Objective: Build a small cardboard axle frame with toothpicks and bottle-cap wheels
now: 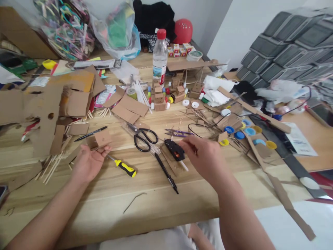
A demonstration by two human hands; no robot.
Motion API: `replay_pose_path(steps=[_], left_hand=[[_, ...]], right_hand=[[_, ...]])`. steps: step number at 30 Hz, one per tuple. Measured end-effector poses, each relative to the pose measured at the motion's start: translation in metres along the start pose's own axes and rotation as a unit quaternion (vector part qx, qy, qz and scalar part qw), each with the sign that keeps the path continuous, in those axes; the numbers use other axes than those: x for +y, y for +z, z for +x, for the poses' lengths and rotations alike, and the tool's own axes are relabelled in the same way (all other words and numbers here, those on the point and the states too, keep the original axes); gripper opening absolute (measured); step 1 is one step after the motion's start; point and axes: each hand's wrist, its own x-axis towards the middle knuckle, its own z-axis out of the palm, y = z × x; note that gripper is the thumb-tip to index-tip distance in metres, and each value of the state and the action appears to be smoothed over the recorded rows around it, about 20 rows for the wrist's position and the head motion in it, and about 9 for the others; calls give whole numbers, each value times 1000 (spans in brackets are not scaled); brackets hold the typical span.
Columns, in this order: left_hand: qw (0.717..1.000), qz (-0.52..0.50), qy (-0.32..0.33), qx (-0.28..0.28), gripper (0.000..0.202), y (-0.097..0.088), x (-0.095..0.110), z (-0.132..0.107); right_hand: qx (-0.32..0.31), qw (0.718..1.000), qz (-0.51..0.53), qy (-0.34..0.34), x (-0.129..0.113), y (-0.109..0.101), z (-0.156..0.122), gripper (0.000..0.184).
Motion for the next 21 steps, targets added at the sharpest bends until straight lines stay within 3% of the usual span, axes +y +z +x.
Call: replay_pose_path(steps=[5,8,14,21], left_hand=[[1000,-8,-14,19,52,1,2,2],[999,-21,-24,20,53,3,4,1],[1000,-18,-12,10,48,1,3,1],[999,-19,-11,44,42,-2,6,4]], right_hand=[[-143,989,-17,-17,-3,11,-31,20],[-187,981,-52,-27,-8,21,-46,20],[-175,976,-117,-57,-14,37,-53,17],[-165,977,-110,-81,-21,43,-53,16]])
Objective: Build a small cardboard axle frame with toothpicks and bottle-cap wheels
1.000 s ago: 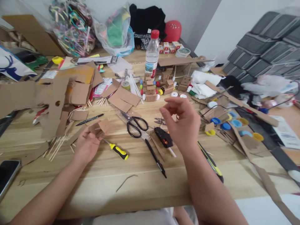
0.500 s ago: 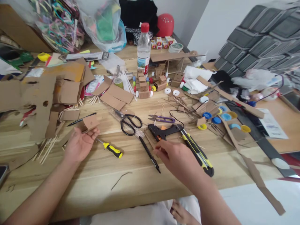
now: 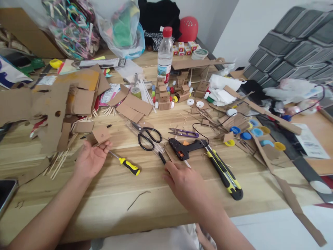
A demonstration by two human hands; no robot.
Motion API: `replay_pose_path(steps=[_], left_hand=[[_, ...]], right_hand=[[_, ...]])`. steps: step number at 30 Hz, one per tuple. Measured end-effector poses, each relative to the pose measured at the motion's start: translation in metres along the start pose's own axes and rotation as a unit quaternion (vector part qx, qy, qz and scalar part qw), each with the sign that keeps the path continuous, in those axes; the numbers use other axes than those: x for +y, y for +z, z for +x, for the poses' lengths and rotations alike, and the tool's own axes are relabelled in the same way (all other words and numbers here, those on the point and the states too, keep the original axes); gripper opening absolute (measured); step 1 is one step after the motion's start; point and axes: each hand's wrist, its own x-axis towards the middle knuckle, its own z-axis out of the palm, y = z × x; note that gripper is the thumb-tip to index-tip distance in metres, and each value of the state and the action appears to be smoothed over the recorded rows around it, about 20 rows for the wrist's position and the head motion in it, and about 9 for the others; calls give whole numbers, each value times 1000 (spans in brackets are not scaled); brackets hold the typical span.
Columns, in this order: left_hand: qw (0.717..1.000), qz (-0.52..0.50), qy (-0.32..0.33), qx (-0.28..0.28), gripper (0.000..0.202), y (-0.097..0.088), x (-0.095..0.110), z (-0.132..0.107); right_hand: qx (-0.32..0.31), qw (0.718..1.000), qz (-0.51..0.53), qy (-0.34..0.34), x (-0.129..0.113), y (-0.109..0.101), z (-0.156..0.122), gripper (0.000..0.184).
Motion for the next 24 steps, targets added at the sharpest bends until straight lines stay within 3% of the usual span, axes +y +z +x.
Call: replay_pose_path(steps=[7,20,24], left_hand=[[1000,-19,6,18,55,3,-1,0],[997,-34,-36,57,38,6,11,2],[996,-42,-40,61,36,7,10,1]], right_hand=[[5,999,5,-33,-2,4,-3,15],[16,999,-9,-31,1,1,-11,16],[34,998,-42,13,7,1,-15,19]])
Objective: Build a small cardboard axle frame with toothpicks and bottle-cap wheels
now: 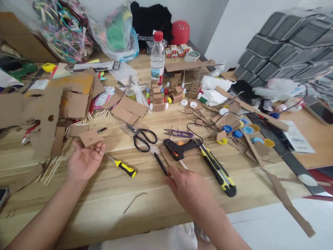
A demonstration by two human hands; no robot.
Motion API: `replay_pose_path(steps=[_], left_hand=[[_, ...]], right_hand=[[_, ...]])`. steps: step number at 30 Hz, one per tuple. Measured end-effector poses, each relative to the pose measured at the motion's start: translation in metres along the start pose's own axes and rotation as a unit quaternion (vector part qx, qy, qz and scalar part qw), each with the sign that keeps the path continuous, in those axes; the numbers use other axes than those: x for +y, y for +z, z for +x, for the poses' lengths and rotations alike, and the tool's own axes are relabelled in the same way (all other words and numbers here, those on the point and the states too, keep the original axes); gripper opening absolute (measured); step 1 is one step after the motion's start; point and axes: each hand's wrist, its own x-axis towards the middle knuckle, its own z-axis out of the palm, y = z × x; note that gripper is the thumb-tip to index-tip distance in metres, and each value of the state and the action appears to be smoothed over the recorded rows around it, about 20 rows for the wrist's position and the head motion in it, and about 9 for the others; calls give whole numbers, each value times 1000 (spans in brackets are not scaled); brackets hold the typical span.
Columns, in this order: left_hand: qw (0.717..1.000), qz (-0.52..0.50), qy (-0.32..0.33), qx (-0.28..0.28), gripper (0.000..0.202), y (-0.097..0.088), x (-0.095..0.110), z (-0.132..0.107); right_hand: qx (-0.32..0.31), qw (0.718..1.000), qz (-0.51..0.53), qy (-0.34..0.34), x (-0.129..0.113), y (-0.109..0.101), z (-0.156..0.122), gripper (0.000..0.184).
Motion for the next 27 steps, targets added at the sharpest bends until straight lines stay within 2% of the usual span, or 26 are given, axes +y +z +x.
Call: replay_pose_path(steps=[4,7,12,18,21,23,25,27], left_hand=[[1000,5,2,0,37,1,0,-1],[1000,5,2,-3,36,2,1,-2],[999,-20,-21,16,36,8,2,-5],[998,-41,-38,21,29,11,1,-8],[997,-60,-46,11,26,10,0,-8],[996,-75,-52,0,24,9,-2,-7],[994,-84,-61,-21,22,6,-5,-7],[993,-85,-67,-53,21,3,-9,-7]], right_hand=[[83,994,-42,60,19,-6,0,21],[133,988,-70,39,40,-12,7,26],[105,982,-131,-80,68,-12,29,44],[52,972,-166,-161,76,-12,51,54],[57,973,-121,-187,75,-21,58,42],[78,980,-54,-173,69,-33,60,33],[95,987,43,-120,58,-46,62,25],[105,982,148,-54,45,-58,64,14]])
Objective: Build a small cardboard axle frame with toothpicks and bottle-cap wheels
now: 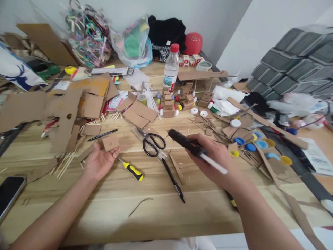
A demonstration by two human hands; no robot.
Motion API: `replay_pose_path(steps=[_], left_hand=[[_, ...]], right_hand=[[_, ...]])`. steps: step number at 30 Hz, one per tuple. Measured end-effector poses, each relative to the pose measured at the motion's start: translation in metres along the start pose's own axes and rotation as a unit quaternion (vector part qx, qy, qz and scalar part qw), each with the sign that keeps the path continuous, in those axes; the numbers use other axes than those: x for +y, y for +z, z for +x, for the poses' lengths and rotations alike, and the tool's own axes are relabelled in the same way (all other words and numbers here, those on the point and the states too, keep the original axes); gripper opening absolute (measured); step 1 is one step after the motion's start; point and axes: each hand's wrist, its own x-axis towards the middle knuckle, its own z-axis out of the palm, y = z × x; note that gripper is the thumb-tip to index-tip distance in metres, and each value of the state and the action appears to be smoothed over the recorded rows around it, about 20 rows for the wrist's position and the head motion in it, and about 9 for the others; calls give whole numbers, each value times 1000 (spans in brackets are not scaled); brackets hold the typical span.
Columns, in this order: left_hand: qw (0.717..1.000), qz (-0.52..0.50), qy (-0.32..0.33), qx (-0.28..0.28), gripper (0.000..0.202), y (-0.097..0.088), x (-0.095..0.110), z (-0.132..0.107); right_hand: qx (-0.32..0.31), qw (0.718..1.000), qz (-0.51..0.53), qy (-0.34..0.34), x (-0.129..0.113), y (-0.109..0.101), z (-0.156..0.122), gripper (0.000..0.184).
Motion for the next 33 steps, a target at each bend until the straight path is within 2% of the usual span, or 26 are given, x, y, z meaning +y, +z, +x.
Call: replay_pose_path(steps=[1,3,5,7,10,14,16,19,23,25,28,29,33], left_hand=[[1000,1,-4,-18,21,-2,-2,0],[999,1,-9,-52,21,-7,-5,-1],[997,4,-15,-82,23,-11,-6,-2],[993,13,-27,-118,26,-12,-4,-3],[976,37,-65,-206,39,-4,3,-5],[925,70,-151,-340,68,19,14,-6],[905,84,-172,-381,72,31,16,-5],[900,90,-162,-395,69,42,13,-2],[911,96,-120,-383,55,42,10,-1],[890,135,-138,-414,56,38,12,-3],[837,218,-181,-468,57,35,17,-7],[834,229,-182,-468,57,34,19,-7],[876,180,-152,-421,73,37,17,-8]], right_hand=[[10,999,43,27,-7,-1,3,17],[3,989,127,69,-19,-1,10,38],[-29,977,188,100,-26,4,16,57],[-65,967,214,124,-30,9,21,67],[-101,965,209,120,-36,15,25,71],[-135,970,190,72,-46,17,28,68],[-135,975,171,47,-51,16,28,66],[-130,980,145,29,-54,16,28,64],[-111,983,142,44,-53,15,27,65],[-107,980,156,55,-51,14,26,67],[-102,975,183,76,-50,13,24,70],[-101,974,187,83,-50,13,23,70],[-97,973,191,87,-50,16,24,65]])
